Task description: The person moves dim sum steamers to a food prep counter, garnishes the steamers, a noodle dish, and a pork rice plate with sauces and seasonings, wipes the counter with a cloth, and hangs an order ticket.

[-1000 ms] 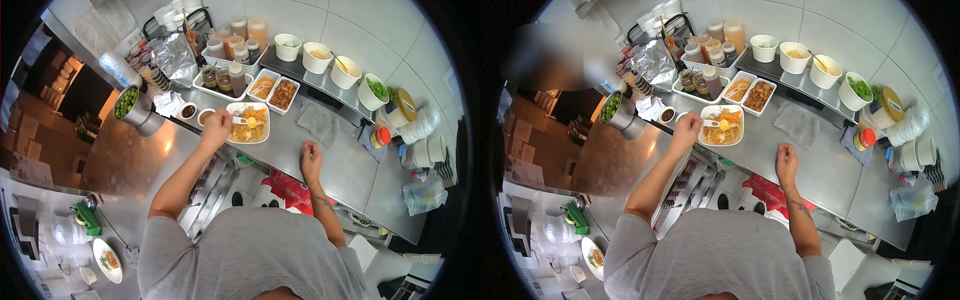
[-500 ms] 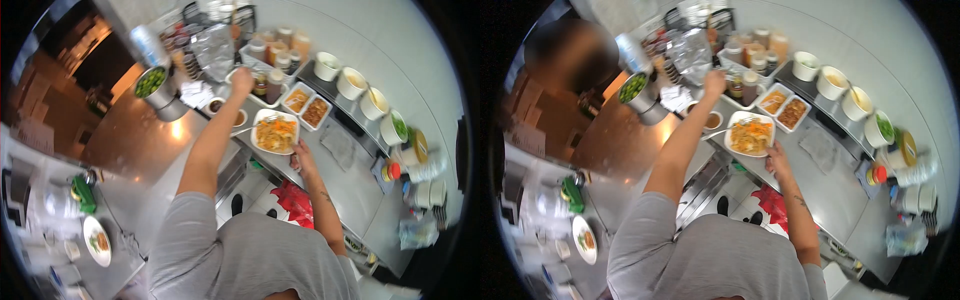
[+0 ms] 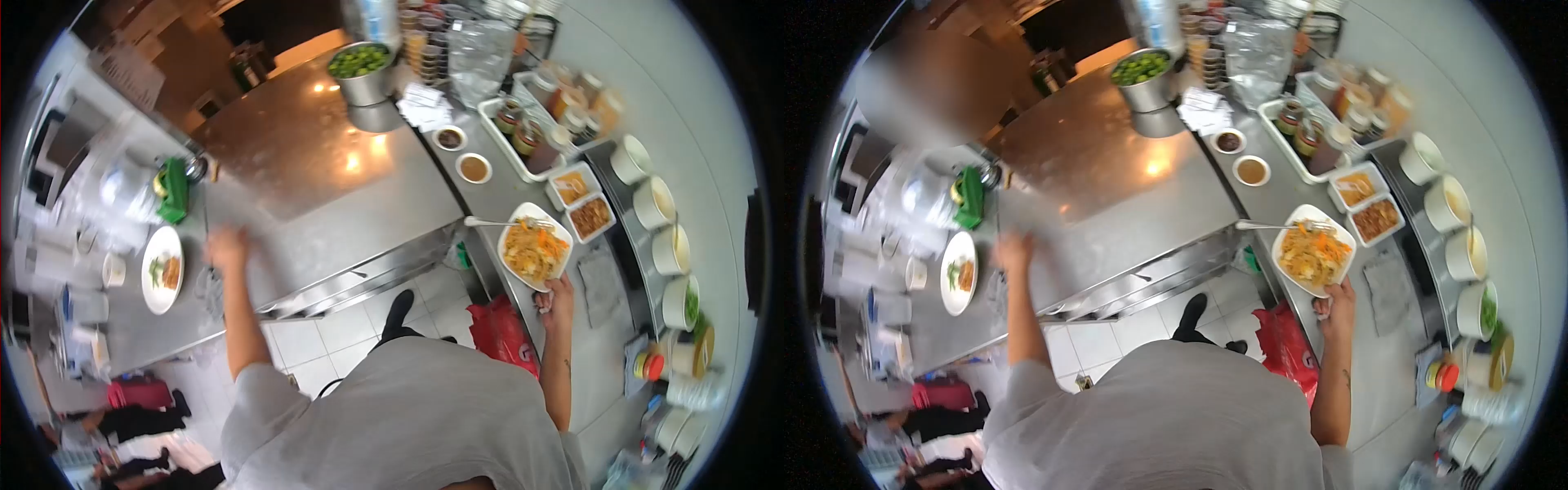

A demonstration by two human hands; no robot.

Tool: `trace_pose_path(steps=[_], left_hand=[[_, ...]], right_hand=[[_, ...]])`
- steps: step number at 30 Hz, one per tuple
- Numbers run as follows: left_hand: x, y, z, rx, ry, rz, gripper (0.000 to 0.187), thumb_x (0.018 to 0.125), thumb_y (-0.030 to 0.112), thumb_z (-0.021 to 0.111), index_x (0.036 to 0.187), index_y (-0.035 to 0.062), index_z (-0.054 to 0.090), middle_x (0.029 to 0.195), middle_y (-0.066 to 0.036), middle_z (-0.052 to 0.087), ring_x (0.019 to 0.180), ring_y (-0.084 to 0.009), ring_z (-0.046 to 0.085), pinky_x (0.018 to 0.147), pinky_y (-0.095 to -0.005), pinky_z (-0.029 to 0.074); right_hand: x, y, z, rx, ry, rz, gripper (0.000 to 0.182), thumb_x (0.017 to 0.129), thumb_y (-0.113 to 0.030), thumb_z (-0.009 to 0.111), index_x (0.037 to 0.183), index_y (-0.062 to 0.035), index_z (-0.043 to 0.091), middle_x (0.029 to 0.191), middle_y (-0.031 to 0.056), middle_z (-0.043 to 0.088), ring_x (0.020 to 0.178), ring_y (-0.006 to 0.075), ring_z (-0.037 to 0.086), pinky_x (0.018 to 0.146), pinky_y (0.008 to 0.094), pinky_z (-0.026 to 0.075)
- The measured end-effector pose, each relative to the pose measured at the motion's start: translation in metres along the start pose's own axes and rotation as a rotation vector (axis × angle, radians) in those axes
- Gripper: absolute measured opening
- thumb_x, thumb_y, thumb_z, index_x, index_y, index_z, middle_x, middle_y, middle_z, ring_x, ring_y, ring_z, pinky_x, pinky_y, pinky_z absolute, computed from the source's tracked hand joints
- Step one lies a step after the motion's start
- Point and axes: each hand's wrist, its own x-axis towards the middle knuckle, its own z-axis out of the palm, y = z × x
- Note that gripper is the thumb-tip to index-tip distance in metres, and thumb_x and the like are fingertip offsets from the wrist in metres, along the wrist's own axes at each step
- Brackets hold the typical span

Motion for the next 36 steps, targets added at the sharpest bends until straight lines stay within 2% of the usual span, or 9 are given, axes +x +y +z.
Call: trace_pose_path(steps=[3, 5, 7, 8, 11, 15, 17, 25, 36], left_hand=[[-0.061, -0.041, -0.016, -0.135, -0.259, -0.582, 0.050, 0.085, 0.040, 0.046, 0.125, 0.0111, 0.045, 0.133, -0.014, 0.038, 0.118, -0.0342, 0.040, 0.087, -0.0524, 0.040], [-0.067, -0.053, 0.021, -0.092, -0.184, -0.456, 0.046, 0.081, 0.025, 0.050, 0.123, 0.0065, 0.044, 0.123, -0.019, 0.047, 0.110, -0.0354, 0.047, 0.084, -0.0490, 0.043], [-0.052, -0.040, 0.081, -0.309, 0.046, 0.008, 0.040, 0.077, 0.016, 0.051, 0.113, -0.0004, 0.048, 0.108, -0.023, 0.054, 0.097, -0.0379, 0.054, 0.082, -0.0453, 0.044], [-0.065, 0.022, 0.011, -0.761, 0.096, -0.109, 0.030, 0.076, 0.015, 0.052, 0.099, -0.0039, 0.052, 0.097, -0.025, 0.058, 0.089, -0.0393, 0.056, 0.080, -0.0421, 0.045], [-0.073, 0.147, -0.058, -1.308, -0.447, 0.042, 0.020, 0.078, 0.018, 0.056, 0.090, 0.0023, 0.054, 0.079, -0.013, 0.058, 0.072, -0.0236, 0.056, 0.066, -0.0342, 0.045], [-0.112, 0.290, -0.168, -1.568, -0.595, 0.340, 0.023, 0.077, 0.019, 0.062, 0.089, 0.0026, 0.051, 0.083, -0.008, 0.054, 0.076, -0.0172, 0.049, 0.069, -0.0306, 0.041], [-0.118, 0.348, -0.193, -1.625, -0.395, 0.569, 0.023, 0.078, 0.019, 0.061, 0.089, 0.0021, 0.051, 0.085, -0.010, 0.054, 0.076, -0.0190, 0.050, 0.070, -0.0325, 0.042], [-0.134, 0.499, -0.223, -1.439, 0.094, 0.648, 0.033, 0.070, 0.006, 0.064, 0.098, 0.0006, 0.047, 0.104, -0.021, 0.041, 0.094, -0.0370, 0.043, 0.086, -0.0404, 0.037], [-0.149, 0.482, -0.196, -1.092, 0.314, 0.912, 0.029, 0.065, 0.001, 0.059, 0.093, 0.0059, 0.056, 0.104, -0.014, 0.047, 0.094, -0.0324, 0.046, 0.076, -0.0422, 0.040]], right_hand=[[-0.010, 0.000, -0.018, 0.007, -0.015, -0.019, 0.037, 0.070, 0.000, 0.044, 0.106, 0.0006, 0.050, 0.062, 0.0034, 0.049, 0.033, 0.0082, 0.031, 0.033, 0.0228, 0.032], [-0.014, -0.001, -0.027, -0.008, -0.033, -0.022, 0.035, 0.069, -0.002, 0.044, 0.104, 0.0000, 0.051, 0.063, 0.0027, 0.049, 0.033, 0.0073, 0.031, 0.033, 0.0219, 0.032], [-0.021, -0.004, -0.035, -0.012, -0.007, -0.012, 0.036, 0.069, -0.002, 0.043, 0.104, 0.0004, 0.051, 0.062, 0.0027, 0.049, 0.033, 0.0074, 0.031, 0.033, 0.0220, 0.032], [-0.024, -0.006, -0.040, -0.018, 0.004, -0.004, 0.036, 0.069, -0.002, 0.043, 0.104, 0.0005, 0.051, 0.062, 0.0028, 0.049, 0.033, 0.0074, 0.031, 0.033, 0.0220, 0.031], [-0.030, -0.006, -0.059, -0.046, -0.022, -0.017, 0.038, 0.068, -0.002, 0.042, 0.104, 0.0009, 0.052, 0.062, 0.0032, 0.049, 0.033, 0.0077, 0.031, 0.032, 0.0221, 0.031], [-0.048, -0.012, -0.074, -0.089, 0.040, -0.011, 0.040, 0.066, -0.002, 0.042, 0.104, 0.0012, 0.053, 0.063, 0.0042, 0.050, 0.033, 0.0082, 0.030, 0.031, 0.0222, 0.030], [-0.055, -0.011, -0.085, -0.094, 0.067, -0.021, 0.041, 0.065, -0.003, 0.042, 0.104, 0.0013, 0.053, 0.063, 0.0046, 0.050, 0.033, 0.0084, 0.030, 0.031, 0.0222, 0.030], [-0.074, -0.007, -0.105, -0.024, 0.143, -0.028, 0.043, 0.068, -0.002, 0.042, 0.110, 0.0023, 0.050, 0.066, 0.0068, 0.053, 0.032, 0.0085, 0.030, 0.031, 0.0226, 0.030], [-0.076, -0.008, -0.101, -0.002, 0.156, -0.040, 0.043, 0.069, -0.002, 0.042, 0.111, 0.0031, 0.049, 0.063, 0.0070, 0.052, 0.032, 0.0089, 0.030, 0.031, 0.0229, 0.030]])
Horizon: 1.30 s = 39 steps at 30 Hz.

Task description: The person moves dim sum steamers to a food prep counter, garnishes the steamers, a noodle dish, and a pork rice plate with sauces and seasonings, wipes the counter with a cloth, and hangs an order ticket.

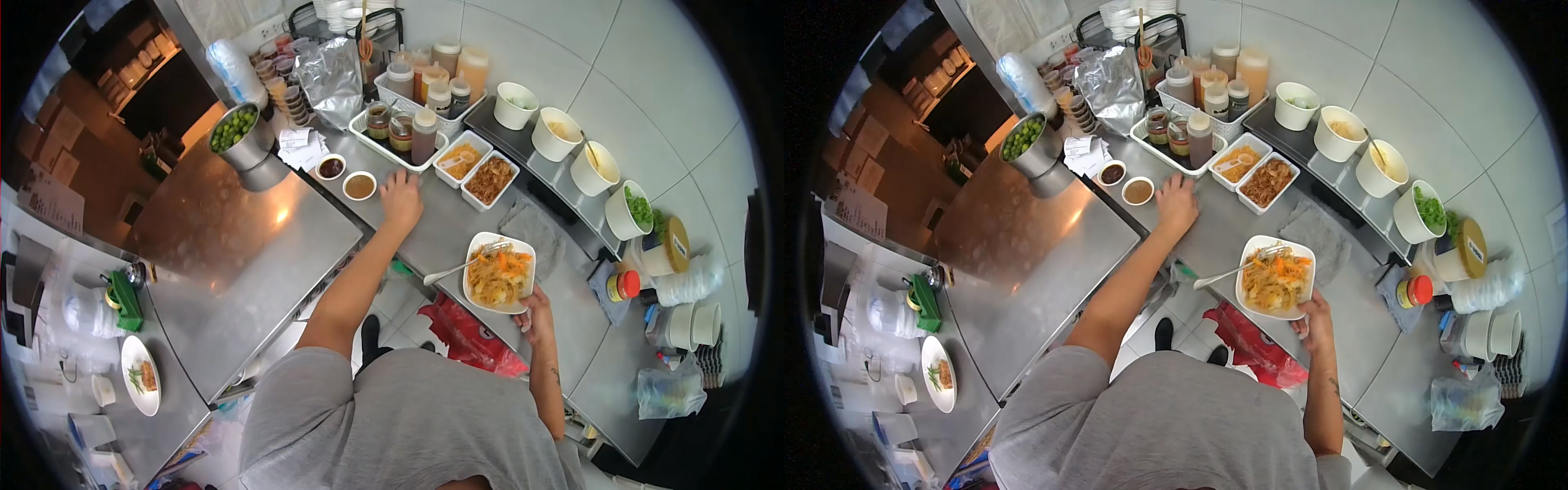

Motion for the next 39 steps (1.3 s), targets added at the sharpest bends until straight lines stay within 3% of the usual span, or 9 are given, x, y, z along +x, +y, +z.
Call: trace_pose_path(steps=[8, 11, 14, 17, 18, 21, 30, 37, 39], left_hand=[[-0.015, -0.006, -0.002, -0.098, -0.263, 0.296, 0.030, 0.069, -0.002, 0.052, 0.096, 0.0098, 0.058, 0.097, -0.011, 0.055, 0.092, -0.0290, 0.051, 0.072, -0.0396, 0.043], [-0.023, 0.000, -0.017, -0.477, -0.387, 0.210, 0.026, 0.073, -0.003, 0.049, 0.095, 0.0101, 0.057, 0.090, -0.012, 0.057, 0.084, -0.0294, 0.054, 0.070, -0.0373, 0.044], [-0.003, 0.006, -0.074, -0.778, -0.574, -0.264, 0.021, 0.077, -0.001, 0.048, 0.093, 0.0102, 0.056, 0.086, -0.014, 0.058, 0.081, -0.0313, 0.055, 0.072, -0.0363, 0.044], [0.017, -0.005, -0.080, -0.854, -0.498, -0.209, 0.018, 0.077, 0.003, 0.051, 0.093, 0.0098, 0.055, 0.091, -0.014, 0.056, 0.090, -0.0327, 0.053, 0.076, -0.0399, 0.044], [0.020, -0.017, -0.063, -0.492, -0.320, 0.047, 0.021, 0.077, 0.006, 0.053, 0.097, 0.0111, 0.056, 0.094, -0.013, 0.055, 0.090, -0.0330, 0.053, 0.075, -0.0412, 0.044], [0.001, -0.029, -0.025, -0.160, -0.270, 0.105, 0.025, 0.075, 0.008, 0.057, 0.100, 0.0124, 0.058, 0.096, -0.014, 0.052, 0.089, -0.0335, 0.052, 0.075, -0.0423, 0.044], [-0.017, -0.010, -0.018, -0.413, -0.596, 0.259, 0.036, 0.078, 0.017, 0.060, 0.113, 0.0087, 0.056, 0.107, -0.016, 0.049, 0.104, -0.0332, 0.047, 0.089, -0.0394, 0.039], [0.066, -0.159, -0.100, -0.428, -0.274, 0.095, 0.022, 0.074, 0.005, 0.052, 0.095, 0.0043, 0.060, 0.099, -0.018, 0.056, 0.094, -0.0350, 0.054, 0.084, -0.0403, 0.044], [0.102, -0.221, -0.130, -0.230, -0.207, -0.265, 0.023, 0.069, 0.002, 0.054, 0.092, 0.0030, 0.057, 0.096, -0.018, 0.057, 0.094, -0.0340, 0.054, 0.080, -0.0419, 0.045]], right_hand=[[0.003, 0.003, 0.005, 0.050, 0.027, -0.034, 0.040, 0.070, -0.002, 0.042, 0.110, 0.0025, 0.049, 0.064, 0.0055, 0.051, 0.033, 0.0088, 0.031, 0.034, 0.0229, 0.032], [0.008, 0.007, 0.001, 0.095, 0.016, -0.043, 0.040, 0.071, -0.002, 0.042, 0.110, 0.0014, 0.049, 0.065, 0.0050, 0.050, 0.033, 0.0090, 0.031, 0.035, 0.0238, 0.033], [0.007, 0.004, -0.004, 0.118, -0.024, -0.045, 0.040, 0.071, -0.001, 0.042, 0.111, 0.0006, 0.048, 0.065, 0.0046, 0.050, 0.033, 0.0092, 0.031, 0.035, 0.0244, 0.033], [0.009, 0.006, -0.018, 0.089, -0.023, -0.042, 0.040, 0.071, -0.002, 0.043, 0.111, 0.0008, 0.048, 0.065, 0.0046, 0.050, 0.033, 0.0092, 0.031, 0.035, 0.0243, 0.034], [0.008, 0.007, -0.017, 0.090, -0.010, -0.045, 0.040, 0.071, -0.002, 0.043, 0.111, 0.0009, 0.048, 0.065, 0.0046, 0.050, 0.033, 0.0092, 0.031, 0.035, 0.0244, 0.034], [0.003, 0.002, -0.017, 0.085, 0.021, -0.057, 0.041, 0.070, -0.004, 0.044, 0.110, 0.0011, 0.049, 0.064, 0.0049, 0.050, 0.033, 0.0095, 0.031, 0.035, 0.0243, 0.034], [-0.006, 0.008, -0.006, 0.102, 0.127, -0.109, 0.038, 0.071, -0.007, 0.046, 0.108, 0.0021, 0.051, 0.066, 0.0057, 0.054, 0.034, 0.0092, 0.034, 0.037, 0.0220, 0.036], [-0.015, 0.027, -0.003, 0.178, 0.198, -0.157, 0.031, 0.091, -0.027, 0.048, 0.109, -0.0014, 0.049, 0.063, 0.0010, 0.051, 0.034, 0.0059, 0.031, 0.041, 0.0229, 0.040], [-0.020, 0.029, 0.002, 0.159, 0.276, -0.137, 0.040, 0.092, -0.036, 0.045, 0.113, -0.0020, 0.047, 0.062, 0.0011, 0.049, 0.034, 0.0055, 0.030, 0.041, 0.0228, 0.041]])
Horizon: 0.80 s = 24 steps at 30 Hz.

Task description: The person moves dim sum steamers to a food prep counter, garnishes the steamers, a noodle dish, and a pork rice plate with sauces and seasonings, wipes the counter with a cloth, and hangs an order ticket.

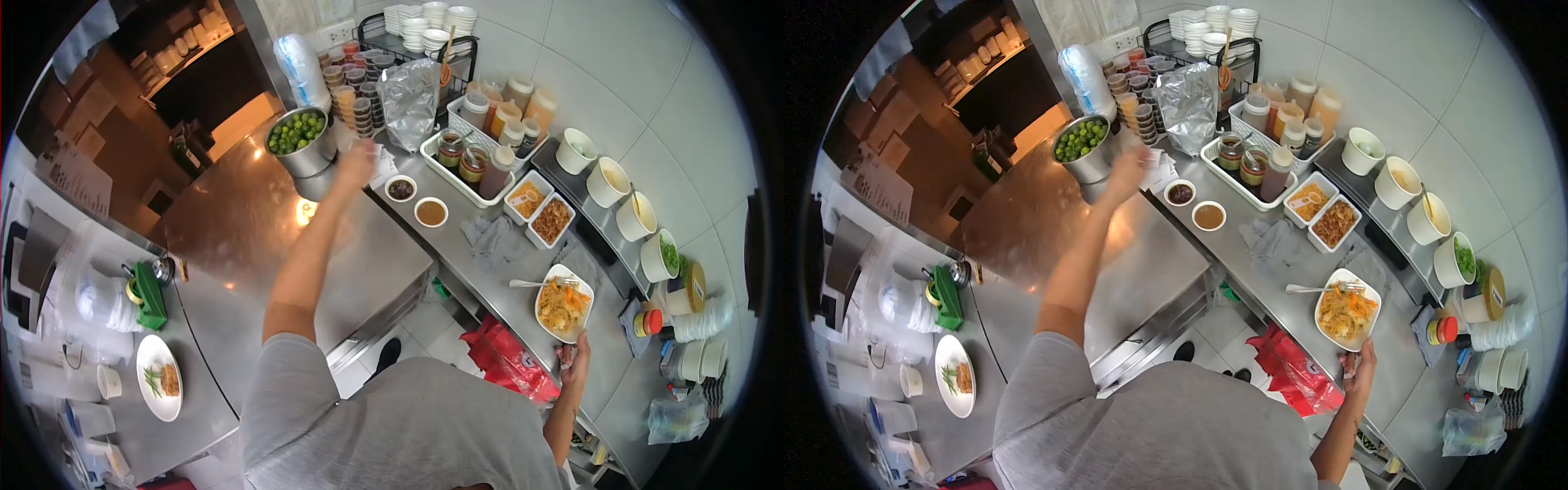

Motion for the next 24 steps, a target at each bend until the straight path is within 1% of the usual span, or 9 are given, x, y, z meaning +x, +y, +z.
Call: trace_pose_path(steps=[2, 4, 6, 10, 13, 18, 19, 22, 24], left_hand=[[0.038, -0.058, -0.044, 0.121, 0.125, -0.040, 0.026, 0.067, 0.000, 0.054, 0.092, 0.0063, 0.055, 0.091, -0.021, 0.054, 0.092, -0.0359, 0.053, 0.080, -0.0416, 0.044], [0.075, -0.126, -0.073, 0.166, 0.175, 0.009, 0.029, 0.066, 0.001, 0.055, 0.094, 0.0084, 0.056, 0.096, -0.021, 0.051, 0.091, -0.0377, 0.053, 0.081, -0.0408, 0.043], [0.091, -0.128, -0.103, 0.173, 0.092, -0.045, 0.030, 0.067, 0.001, 0.055, 0.095, 0.0112, 0.056, 0.102, -0.020, 0.048, 0.095, -0.0378, 0.051, 0.083, -0.0411, 0.042], [0.129, -0.144, -0.102, 0.264, -0.106, 0.120, 0.033, 0.072, 0.009, 0.058, 0.104, 0.0181, 0.056, 0.115, -0.017, 0.047, 0.108, -0.0357, 0.046, 0.088, -0.0438, 0.040], [0.148, -0.164, -0.090, 0.351, -0.259, 0.114, 0.033, 0.072, 0.019, 0.067, 0.105, 0.0155, 0.058, 0.116, -0.016, 0.047, 0.105, -0.0351, 0.050, 0.087, -0.0418, 0.041], [0.150, -0.192, -0.091, 0.206, -0.110, 0.079, 0.032, 0.070, 0.017, 0.069, 0.100, 0.0100, 0.059, 0.106, -0.018, 0.052, 0.099, -0.0343, 0.053, 0.085, -0.0397, 0.043], [0.147, -0.196, -0.091, 0.249, -0.019, 0.063, 0.028, 0.073, 0.015, 0.067, 0.098, 0.0074, 0.059, 0.095, -0.015, 0.056, 0.087, -0.0321, 0.057, 0.079, -0.0379, 0.046], [0.144, -0.197, -0.106, -0.106, -0.148, -0.234, 0.023, 0.082, 0.015, 0.060, 0.102, 0.0050, 0.057, 0.082, -0.009, 0.057, 0.069, -0.0194, 0.054, 0.055, -0.0292, 0.045], [0.137, -0.192, -0.111, -0.502, -0.056, -0.299, 0.021, 0.085, 0.018, 0.055, 0.099, 0.0032, 0.057, 0.079, -0.005, 0.056, 0.062, -0.0140, 0.051, 0.048, -0.0248, 0.040]], right_hand=[[-0.005, 0.006, 0.002, 0.010, 0.049, -0.011, 0.042, 0.092, -0.037, 0.044, 0.116, -0.0020, 0.046, 0.062, 0.0013, 0.048, 0.034, 0.0054, 0.030, 0.041, 0.0228, 0.042], [-0.017, 0.007, 0.013, -0.001, 0.156, -0.072, 0.050, 0.092, -0.041, 0.043, 0.122, -0.0015, 0.043, 0.066, 0.0054, 0.054, 0.035, 0.0061, 0.030, 0.040, 0.0219, 0.040], [-0.026, 0.013, 0.018, -0.026, 0.270, -0.116, 0.054, 0.091, -0.044, 0.044, 0.123, -0.0011, 0.042, 0.067, 0.0065, 0.055, 0.035, 0.0067, 0.030, 0.042, 0.0213, 0.040], [-0.036, 0.032, 0.012, -0.061, 0.416, -0.148, 0.054, 0.091, -0.042, 0.043, 0.127, -0.0012, 0.039, 0.075, 0.0096, 0.059, 0.036, 0.0070, 0.032, 0.040, 0.0210, 0.037], [-0.050, 0.041, 0.019, -0.256, 0.463, -0.250, 0.049, 0.091, -0.040, 0.044, 0.124, -0.0039, 0.044, 0.075, 0.0087, 0.059, 0.037, 0.0061, 0.034, 0.039, 0.0201, 0.035], [-0.070, 0.041, 0.048, -0.481, 0.582, -0.304, 0.043, 0.092, -0.038, 0.043, 0.121, -0.0067, 0.049, 0.077, 0.0064, 0.058, 0.040, 0.0066, 0.037, 0.039, 0.0208, 0.035], [-0.073, 0.040, 0.053, -0.504, 0.597, -0.340, 0.042, 0.092, -0.036, 0.042, 0.120, -0.0066, 0.049, 0.077, 0.0057, 0.057, 0.040, 0.0062, 0.037, 0.039, 0.0203, 0.034], [-0.075, 0.039, 0.063, -0.566, 0.628, -0.445, 0.038, 0.093, -0.033, 0.041, 0.118, -0.0063, 0.051, 0.076, 0.0037, 0.055, 0.043, 0.0051, 0.037, 0.039, 0.0191, 0.032], [-0.077, 0.037, 0.067, -0.612, 0.634, -0.513, 0.036, 0.093, -0.032, 0.042, 0.116, -0.0061, 0.052, 0.077, 0.0026, 0.054, 0.045, 0.0047, 0.037, 0.039, 0.0185, 0.031]])
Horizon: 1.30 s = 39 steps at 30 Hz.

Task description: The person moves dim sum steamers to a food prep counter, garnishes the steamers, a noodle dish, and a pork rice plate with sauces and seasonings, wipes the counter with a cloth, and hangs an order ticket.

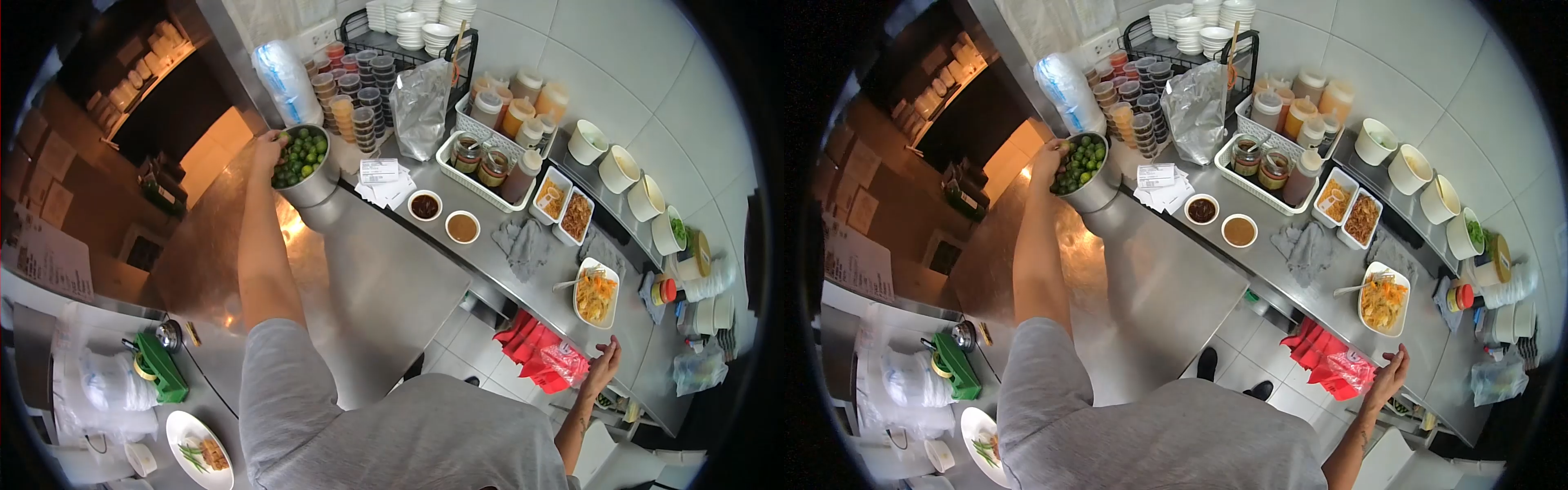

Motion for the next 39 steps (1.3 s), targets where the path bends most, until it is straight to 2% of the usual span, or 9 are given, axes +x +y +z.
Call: trace_pose_path(steps=[5, 11, 14, 17, 21, 27, 30, 34, 39], left_hand=[[-0.024, 0.033, -0.004, -0.721, -0.141, -0.263, 0.023, 0.088, 0.026, 0.050, 0.088, 0.0027, 0.056, 0.069, -0.001, 0.053, 0.055, -0.0085, 0.045, 0.040, -0.0209, 0.032], [-0.153, 0.113, 0.119, -0.337, -0.638, -0.167, 0.031, 0.084, 0.035, 0.055, 0.077, 0.0049, 0.058, 0.060, 0.002, 0.046, 0.046, -0.0036, 0.036, 0.037, -0.0177, 0.024], [-0.238, 0.121, 0.220, -0.277, -1.118, -0.153, 0.031, 0.085, 0.037, 0.056, 0.086, 0.0063, 0.059, 0.064, 0.002, 0.052, 0.046, -0.0042, 0.039, 0.037, -0.0191, 0.026], [-0.322, 0.130, 0.297, -0.407, -1.428, -0.255, 0.034, 0.089, 0.037, 0.051, 0.089, 0.0039, 0.057, 0.064, 0.000, 0.049, 0.045, -0.0050, 0.039, 0.035, -0.0189, 0.025], [-0.390, 0.147, 0.353, -0.607, -1.473, -0.449, 0.037, 0.090, 0.041, 0.046, 0.090, 0.0053, 0.054, 0.064, -0.002, 0.047, 0.043, -0.0064, 0.038, 0.034, -0.0190, 0.025], [-0.446, 0.173, 0.406, -0.263, -1.434, -0.336, 0.031, 0.090, 0.039, 0.046, 0.087, 0.0084, 0.053, 0.065, -0.001, 0.048, 0.047, -0.0074, 0.042, 0.036, -0.0205, 0.027], [-0.432, 0.179, 0.444, -0.185, -1.413, -0.208, 0.010, 0.085, 0.018, 0.052, 0.088, 0.0090, 0.052, 0.070, -0.003, 0.054, 0.050, -0.0090, 0.047, 0.040, -0.0210, 0.030], [-0.401, 0.181, 0.477, -0.180, -1.316, -0.088, 0.011, 0.086, 0.014, 0.051, 0.093, 0.0058, 0.052, 0.077, -0.008, 0.060, 0.053, -0.0091, 0.049, 0.043, -0.0209, 0.034], [-0.382, 0.184, 0.482, -0.228, -1.388, -0.144, 0.018, 0.090, 0.021, 0.050, 0.096, 0.0048, 0.053, 0.079, -0.012, 0.064, 0.053, -0.0092, 0.049, 0.045, -0.0207, 0.038]], right_hand=[[-0.012, -0.014, 0.004, 0.086, -0.004, -0.115, 0.026, 0.091, -0.019, 0.047, 0.112, -0.0052, 0.053, 0.080, 0.0005, 0.053, 0.053, 0.0029, 0.038, 0.043, 0.0166, 0.030], [-0.034, -0.069, 0.045, 0.171, -0.374, -0.048, 0.024, 0.085, -0.004, 0.049, 0.108, -0.0044, 0.056, 0.097, 0.0030, 0.058, 0.074, 0.0080, 0.054, 0.053, 0.0180, 0.039], [-0.046, -0.108, 0.076, 0.246, -0.601, -0.193, 0.026, 0.085, -0.009, 0.054, 0.111, -0.0061, 0.057, 0.103, 0.0028, 0.056, 0.096, 0.0117, 0.051, 0.078, 0.0266, 0.042], [-0.051, -0.124, 0.081, 0.336, -0.663, -0.224, 0.029, 0.082, -0.010, 0.060, 0.110, -0.0060, 0.057, 0.094, 0.0013, 0.055, 0.088, 0.0120, 0.052, 0.074, 0.0266, 0.043], [-0.026, -0.092, 0.043, 0.220, -0.471, -0.449, 0.028, 0.080, -0.008, 0.061, 0.108, -0.0046, 0.057, 0.088, 0.0032, 0.055, 0.082, 0.0142, 0.053, 0.068, 0.0274, 0.043], [0.009, -0.055, -0.016, -0.009, -0.363, -0.574, 0.024, 0.081, -0.008, 0.058, 0.104, -0.0014, 0.057, 0.085, 0.0146, 0.058, 0.075, 0.0245, 0.058, 0.061, 0.0332, 0.044], [0.045, -0.031, -0.021, 0.064, -0.425, -0.304, 0.024, 0.083, -0.011, 0.054, 0.104, -0.0008, 0.056, 0.079, 0.0129, 0.057, 0.071, 0.0221, 0.057, 0.062, 0.0337, 0.044], [0.075, -0.034, -0.029, 0.448, -0.611, 0.079, 0.024, 0.089, -0.015, 0.049, 0.107, -0.0005, 0.055, 0.078, 0.0041, 0.056, 0.048, 0.0070, 0.040, 0.043, 0.0207, 0.034], [0.089, -0.036, -0.021, 0.405, -0.623, 0.064, 0.023, 0.090, -0.015, 0.047, 0.106, -0.0001, 0.054, 0.076, 0.0043, 0.056, 0.047, 0.0058, 0.037, 0.043, 0.0203, 0.032]])
